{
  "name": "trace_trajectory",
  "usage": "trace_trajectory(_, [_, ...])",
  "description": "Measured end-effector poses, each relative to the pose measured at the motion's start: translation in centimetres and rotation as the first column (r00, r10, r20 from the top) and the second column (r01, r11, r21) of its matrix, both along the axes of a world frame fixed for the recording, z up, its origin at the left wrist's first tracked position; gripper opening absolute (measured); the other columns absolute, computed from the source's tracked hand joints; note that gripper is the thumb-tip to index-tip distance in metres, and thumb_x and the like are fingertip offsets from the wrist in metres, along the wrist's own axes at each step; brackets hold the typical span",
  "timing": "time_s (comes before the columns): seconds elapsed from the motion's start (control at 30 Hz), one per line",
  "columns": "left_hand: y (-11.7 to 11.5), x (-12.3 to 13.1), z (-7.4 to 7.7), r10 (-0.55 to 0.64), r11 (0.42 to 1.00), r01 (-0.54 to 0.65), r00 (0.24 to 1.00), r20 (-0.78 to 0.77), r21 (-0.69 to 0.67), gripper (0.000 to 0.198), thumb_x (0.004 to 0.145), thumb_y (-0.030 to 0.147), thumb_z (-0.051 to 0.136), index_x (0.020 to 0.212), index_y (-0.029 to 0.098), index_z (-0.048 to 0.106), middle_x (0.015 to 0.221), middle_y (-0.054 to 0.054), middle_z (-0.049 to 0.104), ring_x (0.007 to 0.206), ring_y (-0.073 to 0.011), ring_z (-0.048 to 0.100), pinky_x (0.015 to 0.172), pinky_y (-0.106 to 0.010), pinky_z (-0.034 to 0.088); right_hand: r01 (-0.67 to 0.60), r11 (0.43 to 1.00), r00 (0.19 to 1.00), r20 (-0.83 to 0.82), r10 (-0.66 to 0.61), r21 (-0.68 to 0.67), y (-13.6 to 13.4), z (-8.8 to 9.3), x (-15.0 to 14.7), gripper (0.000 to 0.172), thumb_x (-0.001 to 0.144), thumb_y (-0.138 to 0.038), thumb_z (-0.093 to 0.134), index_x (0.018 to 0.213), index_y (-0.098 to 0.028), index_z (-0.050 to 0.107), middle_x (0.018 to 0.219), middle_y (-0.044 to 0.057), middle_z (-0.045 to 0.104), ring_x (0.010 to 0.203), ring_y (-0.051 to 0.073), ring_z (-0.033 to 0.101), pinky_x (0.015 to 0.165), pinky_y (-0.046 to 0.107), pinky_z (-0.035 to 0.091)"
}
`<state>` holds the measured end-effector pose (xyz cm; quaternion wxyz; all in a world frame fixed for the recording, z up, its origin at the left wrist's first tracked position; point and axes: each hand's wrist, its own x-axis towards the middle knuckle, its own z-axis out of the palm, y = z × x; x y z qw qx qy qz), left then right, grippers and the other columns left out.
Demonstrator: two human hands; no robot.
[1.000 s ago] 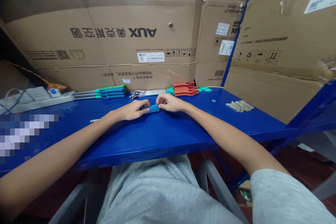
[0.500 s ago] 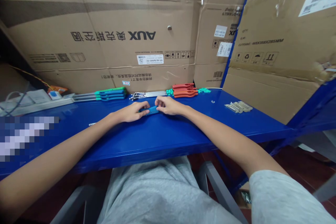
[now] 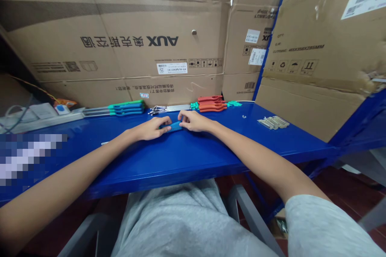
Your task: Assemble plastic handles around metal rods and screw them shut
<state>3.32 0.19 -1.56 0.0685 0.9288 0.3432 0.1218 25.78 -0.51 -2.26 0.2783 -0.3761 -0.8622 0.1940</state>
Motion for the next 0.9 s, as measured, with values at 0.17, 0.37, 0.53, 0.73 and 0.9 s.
trace_trajectory(0.17, [0.0, 0.0, 0.0, -0.006, 1.000, 0.006, 1.000, -0.001, 0.003, 0.025, 0.090, 0.039, 0.040, 0.096, 0.019, 0.052, 0.083, -0.005, 0.062, 0.073, -0.0202, 0.058, 0.065, -0.030, 0.040, 0.016, 1.000, 1.000, 0.006, -0.016, 0.001, -0.1, -0.1, 0.0, 0.011, 0.083, -0.018, 0.058, 0.093, -0.017, 0.053, 0.070, -0.001, 0.059, 0.064, 0.013, 0.056, 0.063, 0.026, 0.045])
trace_trajectory(0.37, [-0.1, -0.1, 0.1, -0.007, 1.000, 0.007, 1.000, 0.009, 0.001, 0.023, 0.089, 0.039, 0.040, 0.095, 0.019, 0.052, 0.084, -0.005, 0.062, 0.074, -0.0201, 0.057, 0.065, -0.030, 0.040, 0.007, 1.000, 1.000, 0.016, -0.007, 0.004, -0.1, -0.1, 0.0, 0.012, 0.082, -0.016, 0.056, 0.094, -0.017, 0.053, 0.072, -0.001, 0.059, 0.064, 0.012, 0.056, 0.063, 0.025, 0.045])
trace_trajectory(0.53, [-0.2, 0.0, 0.1, -0.003, 1.000, 0.003, 1.000, 0.004, 0.000, 0.023, 0.089, 0.038, 0.040, 0.095, 0.019, 0.052, 0.082, -0.005, 0.062, 0.073, -0.0200, 0.057, 0.064, -0.029, 0.040, 0.041, 0.999, 0.999, 0.015, -0.042, 0.032, -0.2, 0.1, -0.1, 0.008, 0.082, -0.017, 0.058, 0.089, -0.015, 0.055, 0.070, 0.000, 0.059, 0.064, 0.012, 0.056, 0.062, 0.023, 0.044])
trace_trajectory(0.73, [-0.2, 0.2, 0.0, 0.021, 0.999, -0.021, 1.000, -0.003, 0.028, 0.024, 0.090, 0.040, 0.039, 0.096, 0.019, 0.052, 0.085, -0.005, 0.063, 0.073, -0.0203, 0.058, 0.064, -0.029, 0.039, 0.090, 0.988, 0.983, 0.151, -0.108, 0.125, -1.1, 0.7, -0.5, 0.009, 0.079, -0.013, 0.056, 0.074, -0.012, 0.064, 0.065, 0.003, 0.064, 0.057, 0.010, 0.055, 0.058, 0.021, 0.038])
trace_trajectory(0.9, [-0.1, 0.3, -0.3, 0.027, 0.997, -0.026, 1.000, -0.009, 0.071, 0.024, 0.090, 0.040, 0.039, 0.095, 0.020, 0.050, 0.083, -0.006, 0.062, 0.073, -0.0211, 0.058, 0.063, -0.030, 0.038, 0.166, 0.947, 0.935, 0.262, -0.240, 0.275, -2.0, 0.7, -1.2, 0.014, 0.079, -0.015, 0.054, 0.078, -0.013, 0.068, 0.070, 0.006, 0.068, 0.059, 0.013, 0.056, 0.058, 0.023, 0.035])
